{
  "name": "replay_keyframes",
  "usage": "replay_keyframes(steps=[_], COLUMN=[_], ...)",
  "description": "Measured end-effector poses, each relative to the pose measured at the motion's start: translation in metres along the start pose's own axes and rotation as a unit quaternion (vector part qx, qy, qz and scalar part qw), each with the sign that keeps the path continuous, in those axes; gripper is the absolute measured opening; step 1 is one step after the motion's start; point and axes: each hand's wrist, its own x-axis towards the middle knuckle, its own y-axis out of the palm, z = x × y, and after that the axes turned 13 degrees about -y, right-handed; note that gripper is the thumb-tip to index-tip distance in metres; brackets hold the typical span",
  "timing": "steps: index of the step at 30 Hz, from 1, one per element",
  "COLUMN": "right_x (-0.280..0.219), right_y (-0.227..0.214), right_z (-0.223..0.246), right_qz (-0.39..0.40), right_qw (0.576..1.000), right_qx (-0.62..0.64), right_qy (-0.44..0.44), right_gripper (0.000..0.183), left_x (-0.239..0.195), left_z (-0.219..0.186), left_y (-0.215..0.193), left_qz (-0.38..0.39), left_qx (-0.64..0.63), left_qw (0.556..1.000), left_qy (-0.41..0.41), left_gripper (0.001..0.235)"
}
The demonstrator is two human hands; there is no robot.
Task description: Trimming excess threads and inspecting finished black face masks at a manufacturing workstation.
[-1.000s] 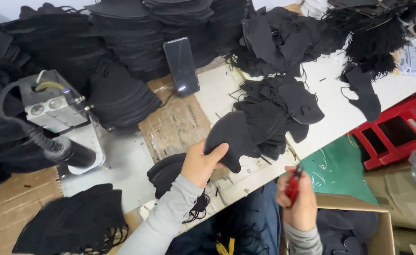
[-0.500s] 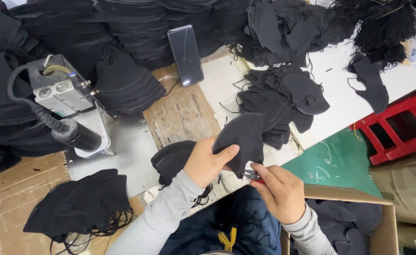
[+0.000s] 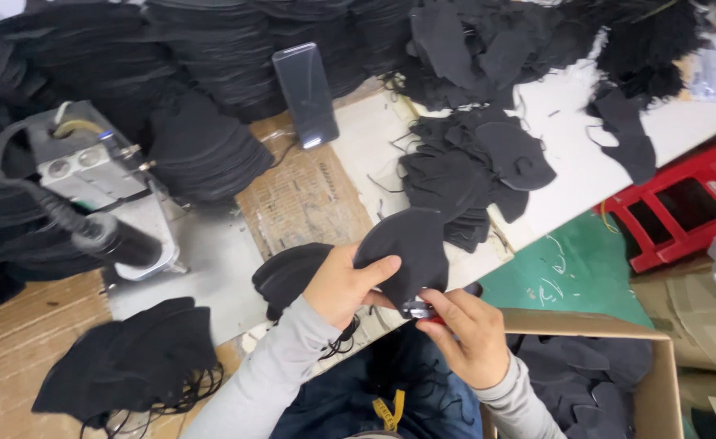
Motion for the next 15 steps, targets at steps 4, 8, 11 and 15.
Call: replay_keyframes(steps=[4,8,11,15], right_x=[-0.014,-0.04,-0.061,-0.081], right_y=[-0.001,-0.017,0.001,0.032], right_z=[-0.004,0.005,-0.001,-0.02], right_qz=[-0.02,-0.016,-0.273,-0.304], right_qw=[0.995,0.996,0.91,0.709], right_qx=[-0.01,0.07,0.233,0.531], right_qy=[-0.095,-0.046,0.206,0.35], right_gripper=[0.041,0.035,0.045,0.014], left_x=[-0.007,-0.029,-0.037,-0.054], left_z=[-0.001,-0.01,0.0,0.002], left_y=[0.004,0.008,0.009,0.026], left_qz=[-0.005,-0.055,-0.011,0.069], left_qx=[0.017,0.279,0.425,0.381], left_qw=[0.999,0.959,0.9,0.906], left_qy=[-0.032,0.009,0.094,0.17], left_gripper=[0.038,0.032,0.027,0.025])
